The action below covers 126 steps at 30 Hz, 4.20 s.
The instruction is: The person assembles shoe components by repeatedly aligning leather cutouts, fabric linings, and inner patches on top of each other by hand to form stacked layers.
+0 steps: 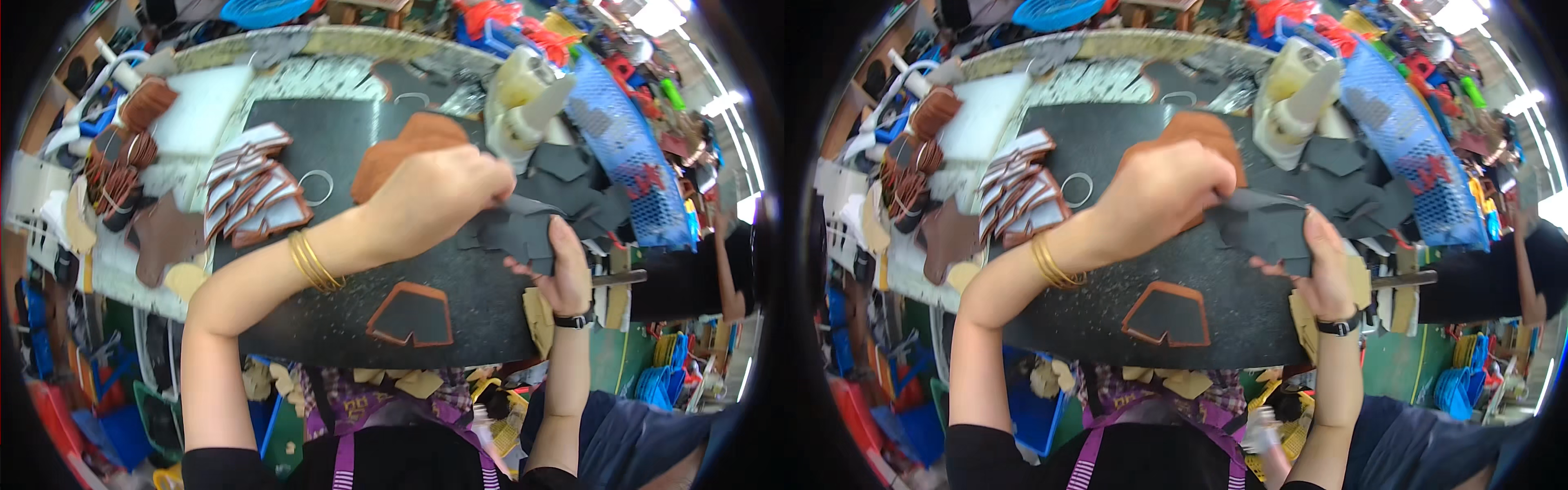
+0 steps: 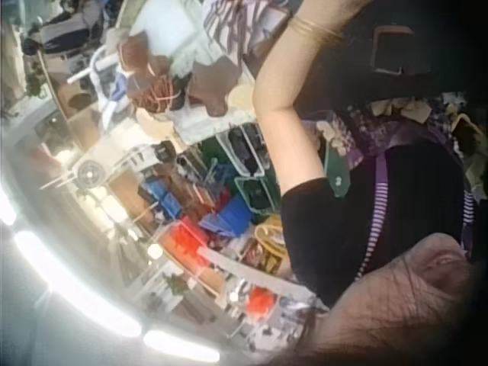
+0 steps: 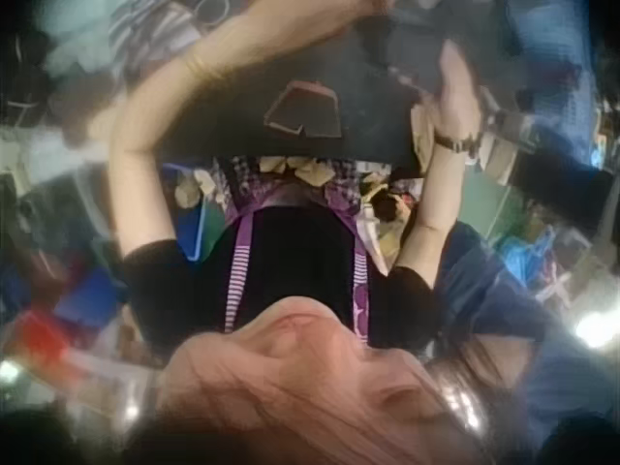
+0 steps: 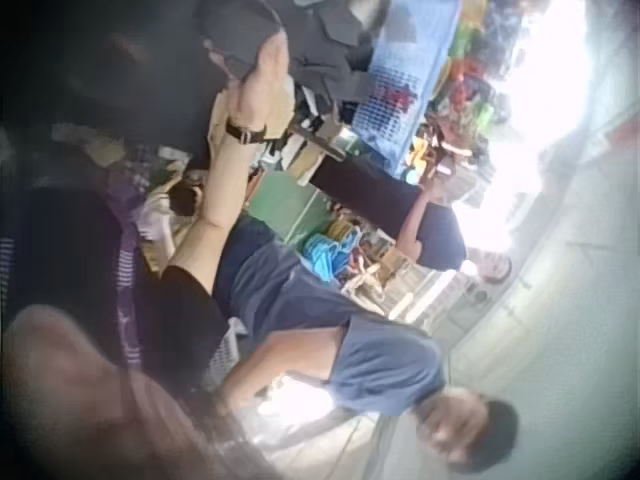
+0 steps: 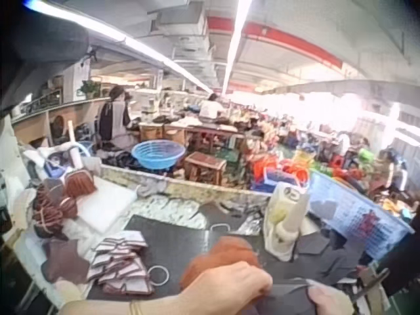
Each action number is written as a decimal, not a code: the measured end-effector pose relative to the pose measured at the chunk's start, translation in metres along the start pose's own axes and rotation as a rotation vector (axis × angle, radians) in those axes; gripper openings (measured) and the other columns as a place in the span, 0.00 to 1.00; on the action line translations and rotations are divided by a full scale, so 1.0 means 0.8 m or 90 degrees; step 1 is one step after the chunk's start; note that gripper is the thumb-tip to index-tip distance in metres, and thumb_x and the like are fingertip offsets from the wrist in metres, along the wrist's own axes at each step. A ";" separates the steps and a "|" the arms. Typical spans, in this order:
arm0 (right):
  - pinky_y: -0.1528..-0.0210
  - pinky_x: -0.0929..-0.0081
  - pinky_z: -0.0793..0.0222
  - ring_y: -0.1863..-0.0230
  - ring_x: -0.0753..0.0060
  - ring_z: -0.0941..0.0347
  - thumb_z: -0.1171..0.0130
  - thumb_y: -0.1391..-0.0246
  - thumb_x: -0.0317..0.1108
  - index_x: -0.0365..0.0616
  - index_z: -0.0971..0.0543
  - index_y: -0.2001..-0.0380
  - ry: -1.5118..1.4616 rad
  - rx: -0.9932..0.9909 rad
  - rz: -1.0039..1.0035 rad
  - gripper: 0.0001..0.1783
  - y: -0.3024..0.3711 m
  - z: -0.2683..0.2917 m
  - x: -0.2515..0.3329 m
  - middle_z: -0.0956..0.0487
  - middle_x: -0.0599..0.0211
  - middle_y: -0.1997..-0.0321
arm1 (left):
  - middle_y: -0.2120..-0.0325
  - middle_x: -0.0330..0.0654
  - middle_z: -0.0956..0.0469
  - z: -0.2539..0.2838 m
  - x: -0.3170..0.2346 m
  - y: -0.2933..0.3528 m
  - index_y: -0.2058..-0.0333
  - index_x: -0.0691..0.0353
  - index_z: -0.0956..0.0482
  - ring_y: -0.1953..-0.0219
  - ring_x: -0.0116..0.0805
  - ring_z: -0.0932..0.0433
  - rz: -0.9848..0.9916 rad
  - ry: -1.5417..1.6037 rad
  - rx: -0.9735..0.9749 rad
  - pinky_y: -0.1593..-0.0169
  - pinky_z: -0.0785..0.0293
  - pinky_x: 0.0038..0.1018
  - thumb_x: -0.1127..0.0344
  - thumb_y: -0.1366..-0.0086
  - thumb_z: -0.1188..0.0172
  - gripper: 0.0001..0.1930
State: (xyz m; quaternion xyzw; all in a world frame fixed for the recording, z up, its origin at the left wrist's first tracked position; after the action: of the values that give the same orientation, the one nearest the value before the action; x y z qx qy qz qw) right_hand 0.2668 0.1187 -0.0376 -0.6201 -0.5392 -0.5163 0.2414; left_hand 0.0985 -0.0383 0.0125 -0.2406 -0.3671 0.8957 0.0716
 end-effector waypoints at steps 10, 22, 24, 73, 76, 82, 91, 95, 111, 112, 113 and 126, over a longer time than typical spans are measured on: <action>0.62 0.75 0.28 0.64 0.74 0.24 0.40 0.46 0.30 0.37 0.23 0.57 0.677 -0.017 0.197 0.14 0.042 -0.105 -0.042 0.21 0.66 0.66 | 0.72 0.43 0.20 0.000 -0.022 0.094 0.61 0.62 0.25 0.70 0.40 0.20 0.305 0.277 0.230 0.67 0.25 0.29 0.70 0.43 0.36 0.11; 0.60 0.68 0.30 0.63 0.56 0.26 0.37 0.50 0.30 0.40 0.24 0.59 0.824 -0.351 0.287 0.14 0.048 0.007 0.014 0.24 0.56 0.64 | 0.52 0.46 0.28 -0.040 -0.089 0.183 0.57 0.59 0.25 0.46 0.50 0.30 0.169 -0.013 0.307 0.47 0.31 0.43 0.62 0.55 0.28 0.25; 0.60 0.66 0.31 0.62 0.56 0.27 0.36 0.53 0.28 0.40 0.23 0.63 0.814 -0.385 0.067 0.13 0.093 0.070 0.002 0.25 0.58 0.66 | 0.52 0.45 0.28 -0.040 -0.089 0.174 0.58 0.59 0.25 0.46 0.49 0.30 0.200 0.026 0.279 0.47 0.32 0.44 0.62 0.55 0.28 0.24; 0.61 0.76 0.27 0.65 0.74 0.23 0.39 0.48 0.25 0.45 0.27 0.47 0.478 0.159 -0.035 0.23 0.103 -0.103 -0.068 0.22 0.62 0.62 | 0.75 0.39 0.21 -0.035 -0.133 0.181 0.66 0.66 0.22 0.73 0.29 0.21 0.516 0.553 0.288 0.67 0.27 0.24 0.64 0.32 0.45 0.10; 0.51 0.68 0.26 0.54 0.58 0.22 0.40 0.48 0.29 0.47 0.27 0.46 0.533 0.216 0.001 0.23 0.101 -0.105 -0.072 0.22 0.61 0.50 | 0.79 0.38 0.24 -0.039 -0.130 0.183 0.69 0.66 0.23 0.75 0.24 0.25 0.569 0.631 0.441 0.70 0.29 0.24 0.65 0.32 0.45 0.10; 0.47 0.60 0.36 0.49 0.56 0.32 0.33 0.58 0.28 0.53 0.22 0.51 0.566 0.136 0.489 0.27 0.096 -0.134 -0.084 0.29 0.61 0.48 | 0.78 0.37 0.22 -0.047 -0.144 0.210 0.76 0.68 0.24 0.76 0.23 0.25 0.946 0.910 -0.109 0.71 0.31 0.18 0.65 0.38 0.40 0.12; 0.47 0.66 0.34 0.50 0.57 0.31 0.38 0.49 0.30 0.42 0.25 0.54 0.496 0.165 0.544 0.18 0.123 -0.144 -0.086 0.29 0.60 0.51 | 0.66 0.34 0.25 -0.048 -0.148 0.223 0.56 0.65 0.27 0.71 0.17 0.30 0.738 0.982 0.060 0.69 0.38 0.15 0.52 0.33 0.43 0.20; 0.48 0.62 0.35 0.50 0.58 0.30 0.40 0.48 0.36 0.42 0.24 0.57 0.524 0.124 0.472 0.16 0.113 -0.141 -0.091 0.26 0.60 0.53 | 0.78 0.41 0.22 -0.016 -0.125 0.264 0.76 0.66 0.24 0.75 0.27 0.24 0.832 0.808 0.005 0.70 0.28 0.24 0.62 0.45 0.34 0.12; 0.64 0.73 0.25 0.65 0.63 0.21 0.34 0.52 0.25 0.38 0.23 0.67 0.476 0.121 0.106 0.10 0.119 -0.118 -0.097 0.20 0.61 0.67 | 0.77 0.44 0.21 0.002 -0.147 0.239 0.67 0.69 0.22 0.75 0.34 0.20 0.566 0.243 -0.040 0.72 0.27 0.26 0.60 0.37 0.39 0.14; 0.64 0.73 0.25 0.65 0.63 0.21 0.34 0.52 0.25 0.38 0.23 0.67 0.475 0.117 0.106 0.10 0.117 -0.119 -0.095 0.20 0.61 0.67 | 0.80 0.45 0.23 -0.003 -0.146 0.233 0.69 0.68 0.22 0.80 0.33 0.22 0.563 0.240 -0.040 0.77 0.29 0.26 0.62 0.39 0.36 0.13; 0.65 0.74 0.25 0.67 0.64 0.21 0.34 0.52 0.26 0.38 0.24 0.66 0.488 0.053 0.069 0.10 0.114 -0.118 -0.093 0.20 0.61 0.68 | 0.84 0.42 0.25 -0.004 -0.143 0.224 0.73 0.65 0.22 0.84 0.31 0.24 0.527 0.147 -0.010 0.81 0.32 0.24 0.66 0.43 0.32 0.10; 0.69 0.73 0.25 0.73 0.66 0.20 0.37 0.48 0.24 0.43 0.33 0.43 0.585 -0.056 -0.006 0.29 0.045 -0.093 -0.105 0.21 0.61 0.74 | 0.88 0.46 0.26 -0.031 -0.067 0.192 0.79 0.64 0.22 0.87 0.41 0.26 0.603 0.061 0.205 0.82 0.32 0.31 0.61 0.39 0.36 0.14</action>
State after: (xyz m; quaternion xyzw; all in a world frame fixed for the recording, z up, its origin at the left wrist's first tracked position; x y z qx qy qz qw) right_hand 0.2812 0.0091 -0.0784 -0.3342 -0.3570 -0.7609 0.4266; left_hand 0.1645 -0.1500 -0.0888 -0.4074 -0.0711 0.8632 -0.2897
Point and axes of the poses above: each hand's wrist, its own y-axis away from the middle knuckle, its own z-axis out of the back of the hand, x = y × z, the point moved 4 cm from there along -y, towards the middle knuckle
